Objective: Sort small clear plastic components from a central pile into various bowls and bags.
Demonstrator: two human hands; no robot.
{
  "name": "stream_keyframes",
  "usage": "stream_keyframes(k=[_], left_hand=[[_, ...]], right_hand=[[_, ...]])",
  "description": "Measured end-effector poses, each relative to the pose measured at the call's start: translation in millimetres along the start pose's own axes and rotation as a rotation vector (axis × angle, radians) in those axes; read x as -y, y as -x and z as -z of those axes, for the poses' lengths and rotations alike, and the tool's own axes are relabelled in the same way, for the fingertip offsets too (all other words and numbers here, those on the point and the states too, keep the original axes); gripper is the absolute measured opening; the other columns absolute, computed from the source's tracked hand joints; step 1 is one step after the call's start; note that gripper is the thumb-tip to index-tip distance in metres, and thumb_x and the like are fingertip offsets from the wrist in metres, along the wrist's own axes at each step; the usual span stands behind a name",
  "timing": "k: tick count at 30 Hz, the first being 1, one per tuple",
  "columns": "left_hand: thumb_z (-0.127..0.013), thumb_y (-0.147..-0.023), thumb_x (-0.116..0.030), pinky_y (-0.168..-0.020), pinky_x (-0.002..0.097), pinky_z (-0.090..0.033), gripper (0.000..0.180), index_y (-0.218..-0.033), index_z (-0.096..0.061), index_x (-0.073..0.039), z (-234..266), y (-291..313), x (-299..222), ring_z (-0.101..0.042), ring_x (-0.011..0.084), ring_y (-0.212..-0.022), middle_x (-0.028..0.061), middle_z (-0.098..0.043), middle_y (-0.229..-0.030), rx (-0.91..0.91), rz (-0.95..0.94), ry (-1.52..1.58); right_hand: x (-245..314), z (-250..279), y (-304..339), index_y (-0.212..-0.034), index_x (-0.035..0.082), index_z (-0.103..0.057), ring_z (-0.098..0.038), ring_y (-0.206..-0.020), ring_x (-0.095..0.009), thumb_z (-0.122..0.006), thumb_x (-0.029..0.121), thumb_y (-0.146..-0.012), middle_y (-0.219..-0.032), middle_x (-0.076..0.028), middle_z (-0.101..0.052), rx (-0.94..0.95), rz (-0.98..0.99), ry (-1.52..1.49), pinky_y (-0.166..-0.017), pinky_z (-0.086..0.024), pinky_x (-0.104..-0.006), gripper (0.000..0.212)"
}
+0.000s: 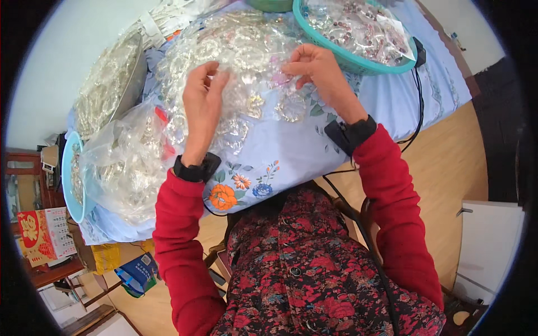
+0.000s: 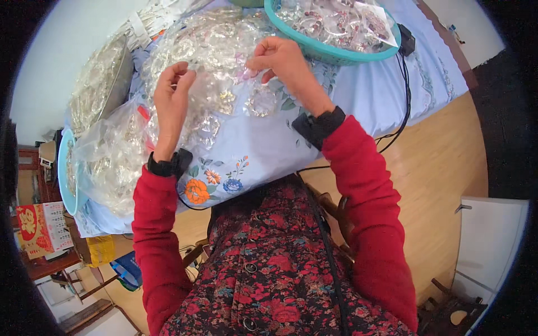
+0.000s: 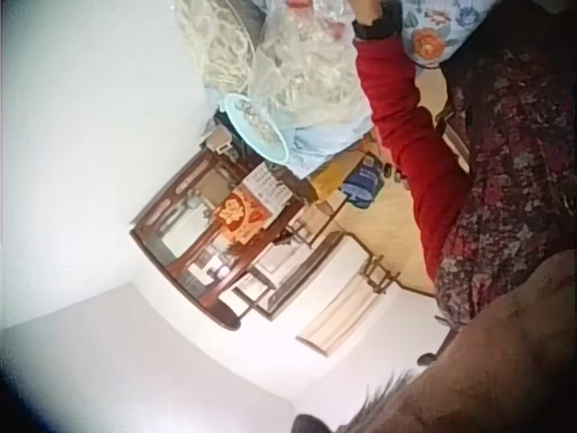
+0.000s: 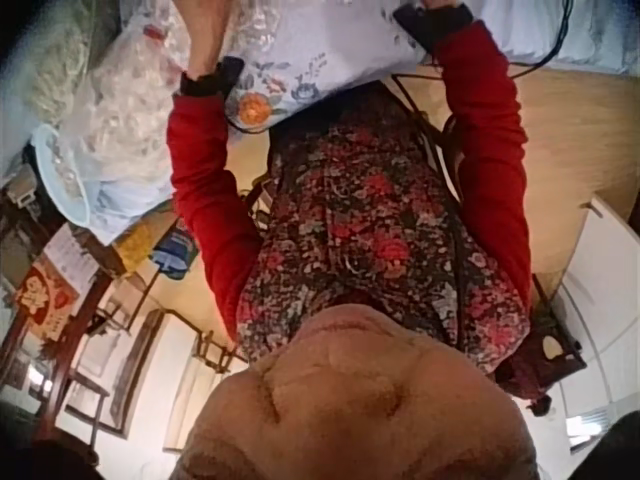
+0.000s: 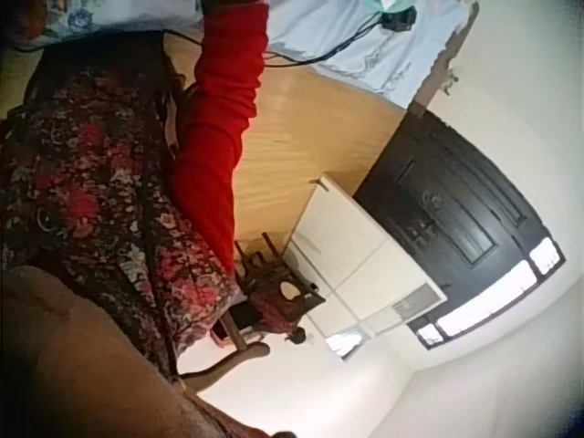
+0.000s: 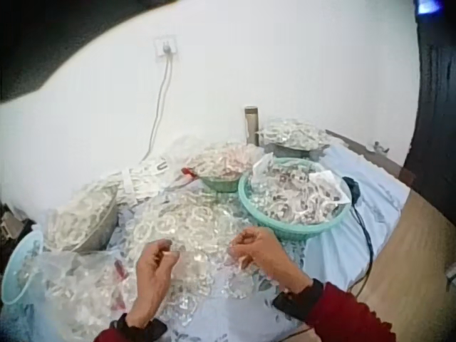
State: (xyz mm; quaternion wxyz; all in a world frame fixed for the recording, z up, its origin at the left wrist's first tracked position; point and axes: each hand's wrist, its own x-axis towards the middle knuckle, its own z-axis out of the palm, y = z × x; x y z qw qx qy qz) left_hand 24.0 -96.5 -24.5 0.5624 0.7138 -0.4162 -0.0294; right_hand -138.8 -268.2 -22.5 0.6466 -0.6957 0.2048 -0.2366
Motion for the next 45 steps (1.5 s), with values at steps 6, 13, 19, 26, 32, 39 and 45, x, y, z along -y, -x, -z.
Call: stream_keyframes(k=[6,13,19,26,32,39,45], left_hand=[[-0.058,-0.084,-0.017,-0.058,0.0215,-0.037,0.021,-0.098,-0.062,-0.002,-21,3,-18,-0.047,0.0065,-0.060,-0.0008,-0.056,-0.073,0.346,0.409,0.371],[-0.056,-0.086,-0.019,-0.052,0.0213,-0.035,0.020,-0.092,-0.062,-0.001,-10,-6,-11,-0.046,0.0065,-0.055,0.0027,-0.060,-0.075,0.352,0.482,0.610],[-0.050,-0.088,-0.012,-0.051,0.0217,-0.039,0.018,-0.094,-0.061,0.002,-6,1,6,-0.049,0.0079,-0.055,0.0072,-0.064,-0.080,0.284,0.598,0.761],[-0.049,-0.090,-0.012,-0.053,0.0211,-0.041,0.019,-0.097,-0.060,0.001,-4,2,14,-0.053,0.0088,-0.058,0.0080,-0.064,-0.083,0.327,0.612,0.832],[-0.050,-0.090,-0.012,-0.053,0.0207,-0.042,0.019,-0.099,-0.060,0.001,-6,-2,21,-0.054,0.0093,-0.059,0.0090,-0.065,-0.086,0.337,0.607,0.833],[-0.049,-0.090,-0.008,-0.058,0.0230,-0.045,0.018,-0.101,-0.058,0.002,-6,-5,29,-0.056,0.0108,-0.063,0.0096,-0.064,-0.087,0.345,0.554,0.878],[-0.051,-0.089,-0.009,-0.059,0.0228,-0.046,0.018,-0.102,-0.058,0.002,-5,5,32,-0.057,0.0110,-0.064,0.0101,-0.064,-0.089,0.355,0.542,0.893]], right_hand=[[16,-21,6,-0.094,-0.001,-0.060,-0.061,-0.067,-0.011,-0.067,0.007,-0.075,-0.082,-0.008,-0.065,0.011,-0.046,-0.225,-0.053,-0.048,-0.0253,0.021],[54,-5,-23,-0.090,-0.002,-0.062,-0.060,-0.063,-0.012,-0.066,0.005,-0.075,-0.074,-0.007,-0.064,0.136,-0.052,0.030,-0.054,-0.049,-0.0248,0.017],[102,49,-127,-0.086,-0.002,-0.062,-0.059,-0.057,-0.012,-0.066,0.010,-0.077,-0.072,-0.006,-0.063,-0.062,0.150,0.063,-0.055,-0.051,-0.0246,0.015],[114,40,-150,-0.092,-0.006,-0.062,-0.061,-0.058,-0.014,-0.065,0.013,-0.079,-0.071,-0.009,-0.063,-0.321,0.131,0.264,-0.053,-0.051,-0.0256,0.023],[45,-25,-32,-0.105,-0.001,-0.061,-0.064,-0.081,-0.020,-0.065,0.018,-0.081,-0.087,-0.009,-0.066,-0.193,0.169,0.422,-0.070,-0.051,-0.0291,0.031],[-27,-29,-10,-0.138,0.006,-0.031,-0.020,-0.133,-0.042,-0.062,0.041,-0.082,-0.144,-0.021,-0.024,-0.026,0.268,1.192,-0.103,-0.021,-0.0589,0.072],[-44,-33,-3,-0.144,0.010,-0.015,-0.009,-0.135,-0.046,-0.054,0.045,-0.085,-0.148,-0.022,-0.010,0.043,0.211,1.279,-0.103,-0.014,-0.0642,0.079]])
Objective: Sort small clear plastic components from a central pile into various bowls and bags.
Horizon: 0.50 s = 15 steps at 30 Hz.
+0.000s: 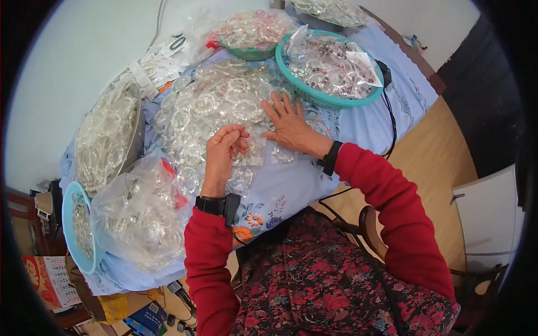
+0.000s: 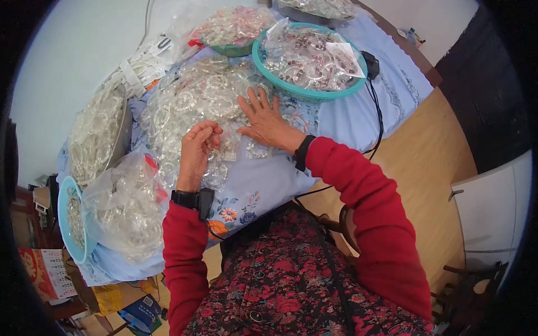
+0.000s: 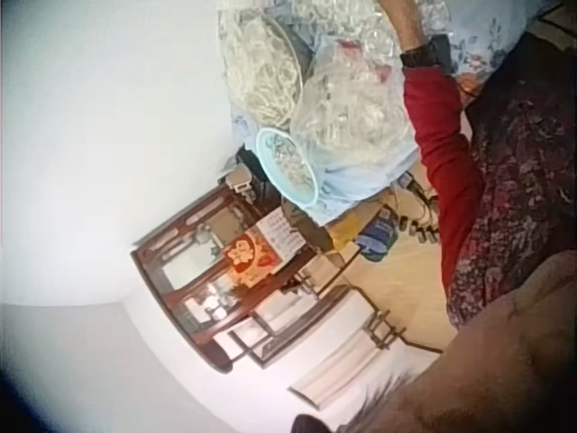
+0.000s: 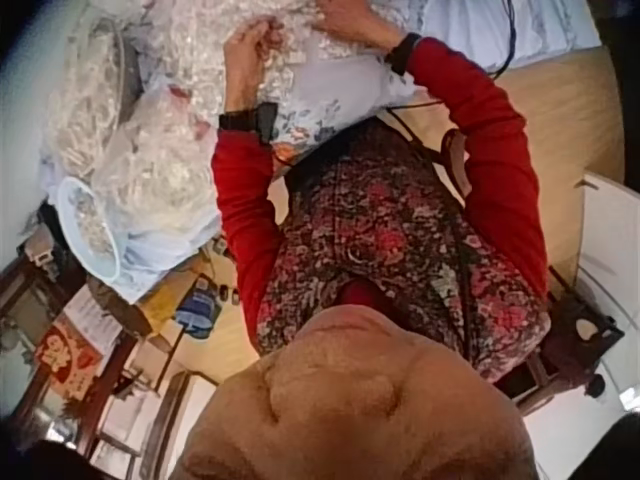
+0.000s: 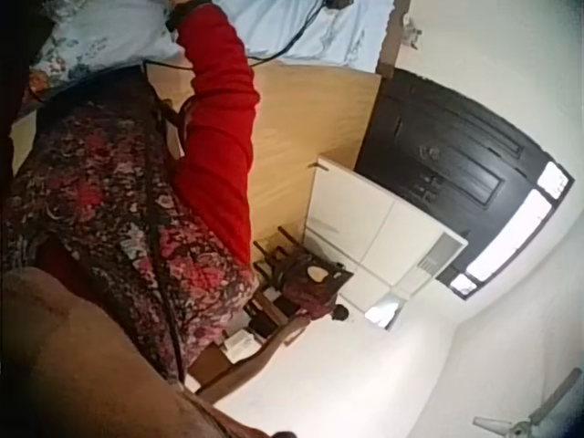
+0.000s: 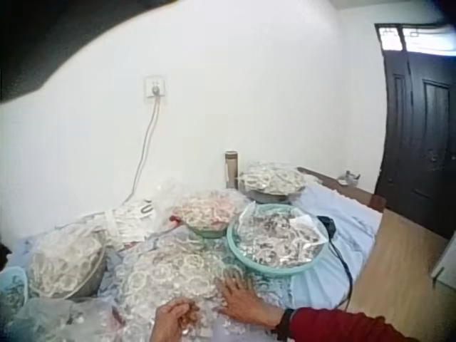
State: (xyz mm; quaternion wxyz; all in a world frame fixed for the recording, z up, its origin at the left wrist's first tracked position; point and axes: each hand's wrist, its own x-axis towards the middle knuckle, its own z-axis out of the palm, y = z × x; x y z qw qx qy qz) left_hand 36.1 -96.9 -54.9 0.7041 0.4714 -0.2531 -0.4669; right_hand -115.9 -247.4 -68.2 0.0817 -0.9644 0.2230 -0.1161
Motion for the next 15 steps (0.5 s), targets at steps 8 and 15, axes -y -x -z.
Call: stream_keyframes(k=[8,15], left_hand=[[-0.054,-0.088,-0.010,-0.065,0.0246,-0.049,0.021,-0.105,-0.058,0.002,0,-8,5,-0.059,0.0124,-0.072,0.0091,-0.063,-0.092,-0.017,-0.018,-0.074],[-0.054,-0.089,-0.007,-0.060,0.0196,-0.048,0.017,-0.103,-0.058,0.002,0,-7,1,-0.058,0.0094,-0.068,0.0087,-0.063,-0.090,0.051,-0.034,0.003]], right_hand=[[-16,-17,2,-0.143,0.007,-0.019,-0.005,-0.136,-0.046,-0.054,0.046,-0.084,-0.148,-0.024,-0.010,-0.090,0.006,-0.048,-0.104,-0.010,-0.0650,0.079],[-11,-11,3,-0.142,0.005,-0.021,-0.007,-0.134,-0.049,-0.052,0.050,-0.085,-0.146,-0.026,-0.013,-0.109,0.054,-0.017,-0.102,-0.014,-0.0667,0.079]])
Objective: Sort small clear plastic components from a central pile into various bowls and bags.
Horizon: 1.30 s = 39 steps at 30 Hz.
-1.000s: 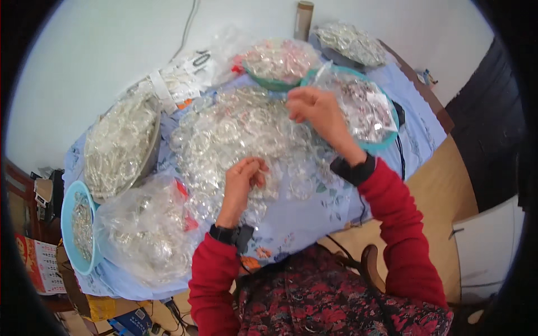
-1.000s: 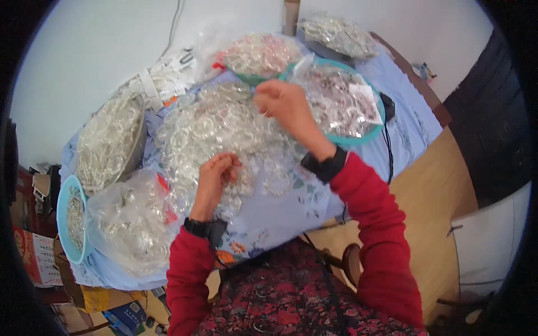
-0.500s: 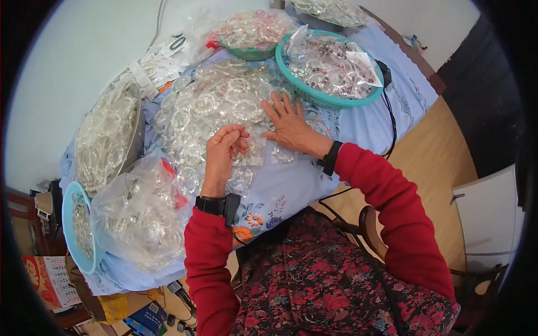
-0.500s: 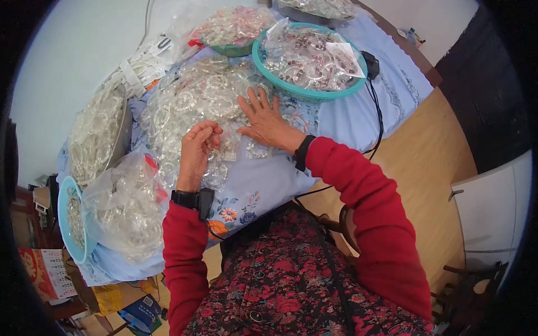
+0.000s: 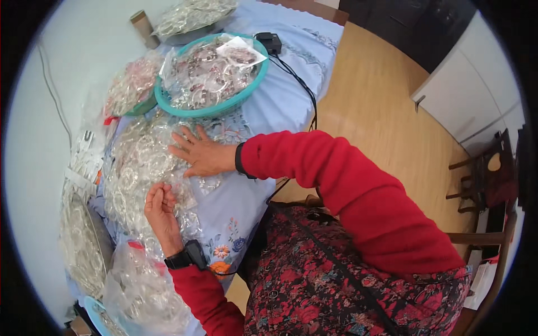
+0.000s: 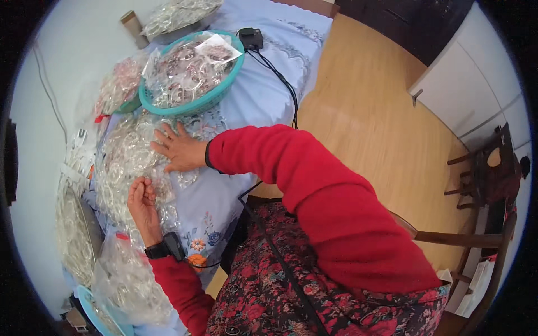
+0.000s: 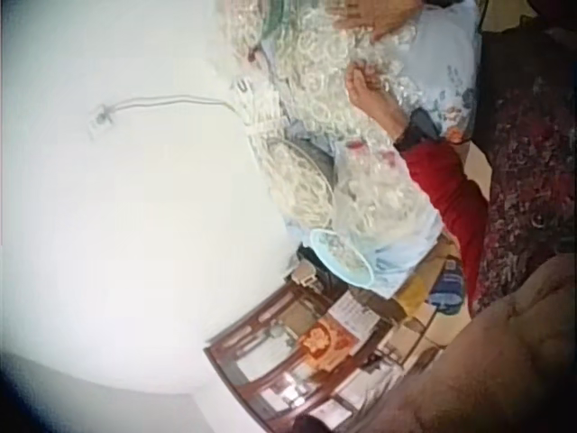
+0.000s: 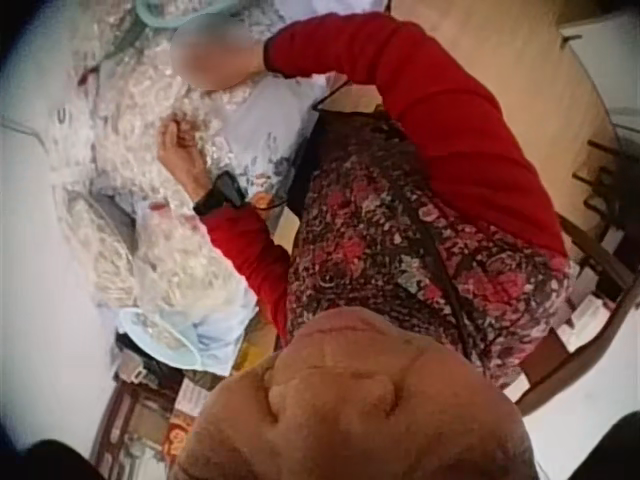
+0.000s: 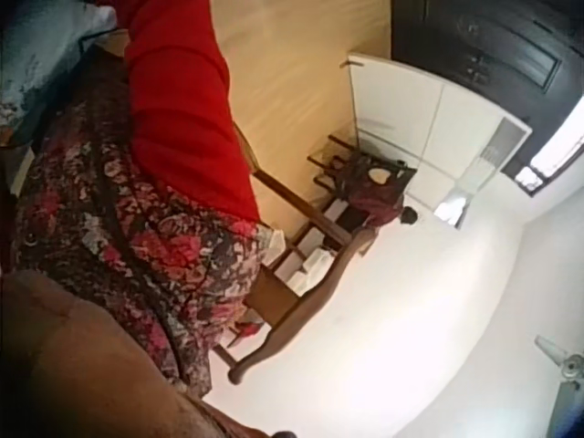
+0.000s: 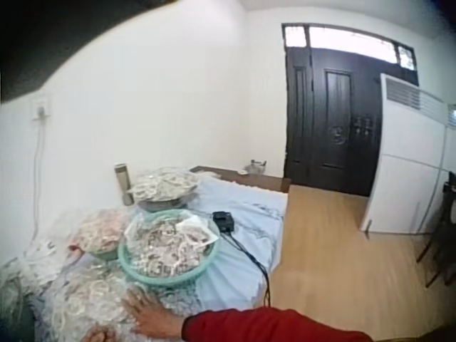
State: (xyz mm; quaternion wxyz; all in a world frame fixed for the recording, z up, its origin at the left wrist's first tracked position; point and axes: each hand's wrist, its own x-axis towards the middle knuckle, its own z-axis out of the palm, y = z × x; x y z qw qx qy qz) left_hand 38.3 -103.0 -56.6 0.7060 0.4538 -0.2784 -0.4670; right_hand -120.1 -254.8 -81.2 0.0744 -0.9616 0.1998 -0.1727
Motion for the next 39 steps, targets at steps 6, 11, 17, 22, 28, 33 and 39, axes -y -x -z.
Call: stream_keyframes(k=[6,11,17,22,28,33,39], left_hand=[[-0.053,-0.090,-0.006,-0.058,0.0194,-0.047,0.015,-0.101,-0.058,0.002,-3,2,0,-0.057,0.0088,-0.065,0.0084,-0.063,-0.088,-0.022,0.006,0.000],[-0.052,-0.090,-0.006,-0.058,0.0191,-0.047,0.014,-0.101,-0.058,0.002,-4,2,-1,-0.056,0.0086,-0.064,0.0078,-0.062,-0.087,-0.050,-0.001,-0.018],[-0.052,-0.090,-0.005,-0.057,0.0186,-0.046,0.014,-0.101,-0.058,0.002,-4,-2,0,-0.055,0.0082,-0.064,0.0077,-0.062,-0.087,-0.043,0.000,-0.025],[-0.051,-0.089,-0.004,-0.058,0.0205,-0.046,0.017,-0.103,-0.058,0.003,-4,1,1,-0.056,0.0094,-0.065,0.0081,-0.062,-0.087,-0.079,0.025,-0.041],[-0.052,-0.088,-0.005,-0.062,0.0231,-0.049,0.019,-0.104,-0.058,0.004,-1,-2,1,-0.058,0.0118,-0.067,0.0095,-0.063,-0.089,-0.117,0.018,-0.084],[-0.052,-0.088,-0.006,-0.064,0.0227,-0.049,0.018,-0.102,-0.059,0.003,3,-2,3,-0.060,0.0124,-0.071,0.0112,-0.064,-0.090,-0.098,0.021,-0.093],[-0.052,-0.087,-0.006,-0.068,0.0243,-0.051,0.018,-0.102,-0.059,0.003,6,-3,-3,-0.062,0.0136,-0.073,0.0117,-0.065,-0.091,-0.057,0.012,-0.074]], right_hand=[[-1,-4,2,-0.142,0.004,-0.021,-0.009,-0.134,-0.049,-0.050,0.051,-0.085,-0.146,-0.026,-0.013,-0.016,0.011,0.011,-0.101,-0.015,-0.0669,0.079],[-1,-3,1,-0.141,0.003,-0.021,-0.010,-0.133,-0.049,-0.050,0.050,-0.086,-0.146,-0.026,-0.014,-0.013,0.021,0.037,-0.101,-0.015,-0.0667,0.078],[-1,0,0,-0.141,0.003,-0.020,-0.010,-0.134,-0.049,-0.049,0.051,-0.086,-0.145,-0.026,-0.014,0.002,0.015,0.056,-0.101,-0.015,-0.0669,0.079],[-1,-3,1,-0.142,0.004,-0.019,-0.009,-0.134,-0.049,-0.049,0.050,-0.086,-0.146,-0.026,-0.014,0.029,-0.004,0.053,-0.101,-0.014,-0.0666,0.078],[0,1,-2,-0.143,0.007,-0.019,-0.008,-0.135,-0.047,-0.049,0.048,-0.086,-0.146,-0.025,-0.014,0.056,-0.009,0.050,-0.102,-0.013,-0.0660,0.076],[0,-4,-9,-0.144,0.010,-0.018,-0.009,-0.135,-0.046,-0.050,0.049,-0.086,-0.147,-0.024,-0.014,0.060,-0.038,0.125,-0.102,-0.014,-0.0661,0.077],[7,0,-16,-0.143,0.012,-0.018,-0.018,-0.133,-0.044,-0.054,0.046,-0.084,-0.146,-0.023,-0.018,0.090,-0.015,0.197,-0.100,-0.023,-0.0639,0.077]])
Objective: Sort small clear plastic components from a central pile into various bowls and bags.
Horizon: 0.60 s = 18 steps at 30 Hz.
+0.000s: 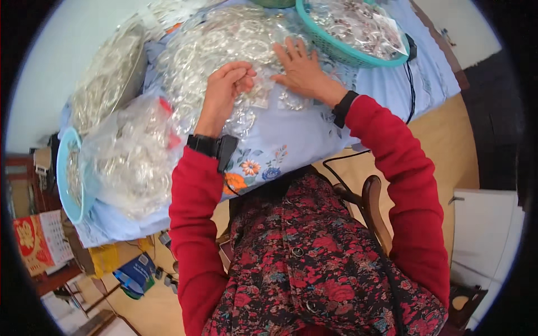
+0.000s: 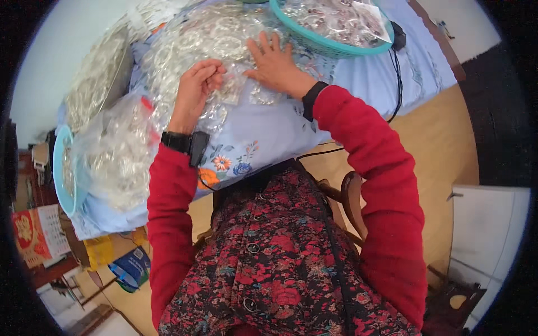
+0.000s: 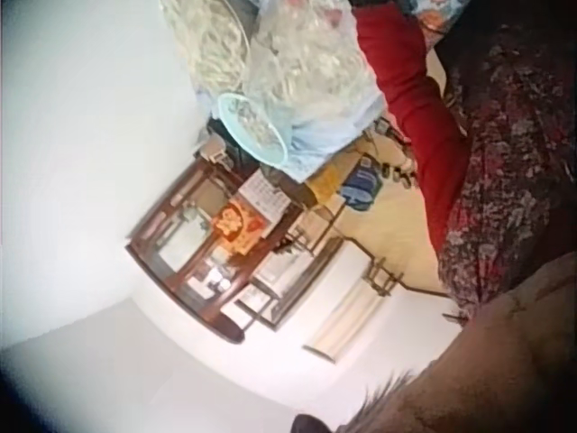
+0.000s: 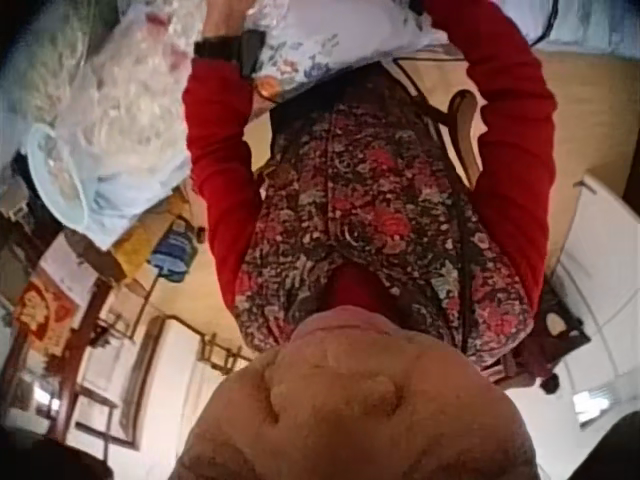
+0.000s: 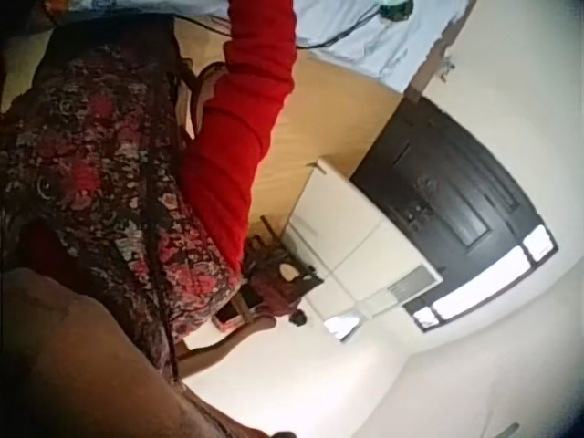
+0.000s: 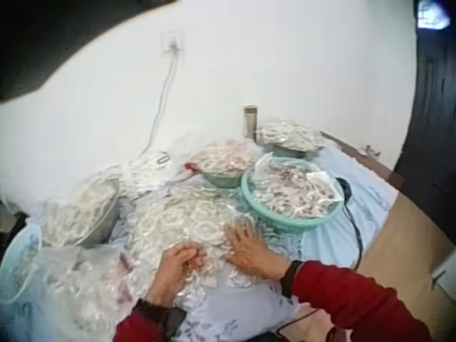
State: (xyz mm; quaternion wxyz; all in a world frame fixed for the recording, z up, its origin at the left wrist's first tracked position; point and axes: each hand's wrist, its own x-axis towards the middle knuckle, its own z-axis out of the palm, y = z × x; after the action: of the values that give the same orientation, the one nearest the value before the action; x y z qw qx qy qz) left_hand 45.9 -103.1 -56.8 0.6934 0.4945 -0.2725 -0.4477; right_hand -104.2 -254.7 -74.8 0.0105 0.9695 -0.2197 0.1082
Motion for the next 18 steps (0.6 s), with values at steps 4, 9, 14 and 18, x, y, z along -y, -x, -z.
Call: stream_keyframes(k=[4,9,14,18], left_hand=[[-0.052,-0.088,-0.007,-0.067,0.0243,-0.051,0.018,-0.101,-0.060,0.003,1,0,-10,-0.062,0.0137,-0.071,0.0118,-0.065,-0.090,-0.006,0.035,0.016],[-0.053,-0.086,-0.008,-0.064,0.0239,-0.050,0.017,-0.098,-0.061,0.002,-5,-3,-38,-0.062,0.0131,-0.068,0.0096,-0.066,-0.085,-0.030,-0.074,-0.214],[-0.052,-0.084,-0.008,-0.062,0.0247,-0.050,0.018,-0.097,-0.061,0.002,0,-9,-64,-0.061,0.0124,-0.068,0.0081,-0.066,-0.086,-0.089,-0.200,-0.475],[-0.056,-0.080,-0.007,-0.060,0.0259,-0.048,0.010,-0.087,-0.061,-0.001,-19,-2,-90,-0.061,0.0136,-0.065,0.0058,-0.064,-0.078,-0.160,-0.353,-0.331]], right_hand=[[-9,9,-7,-0.140,0.010,-0.028,-0.028,-0.129,-0.041,-0.060,0.040,-0.081,-0.141,-0.023,-0.028,0.032,0.031,-0.041,-0.100,-0.033,-0.0522,0.074],[-19,21,-11,-0.134,0.007,-0.038,-0.037,-0.124,-0.039,-0.065,0.035,-0.078,-0.134,-0.025,-0.038,-0.004,0.095,-0.125,-0.098,-0.038,-0.0422,0.068],[-10,42,-15,-0.132,0.006,-0.042,-0.045,-0.118,-0.038,-0.065,0.033,-0.077,-0.125,-0.025,-0.048,-0.042,0.139,-0.153,-0.097,-0.040,-0.0387,0.066],[21,56,-6,-0.131,0.003,-0.043,-0.051,-0.114,-0.032,-0.066,0.029,-0.079,-0.123,-0.022,-0.052,-0.077,0.165,-0.661,-0.094,-0.042,-0.0358,0.063]])
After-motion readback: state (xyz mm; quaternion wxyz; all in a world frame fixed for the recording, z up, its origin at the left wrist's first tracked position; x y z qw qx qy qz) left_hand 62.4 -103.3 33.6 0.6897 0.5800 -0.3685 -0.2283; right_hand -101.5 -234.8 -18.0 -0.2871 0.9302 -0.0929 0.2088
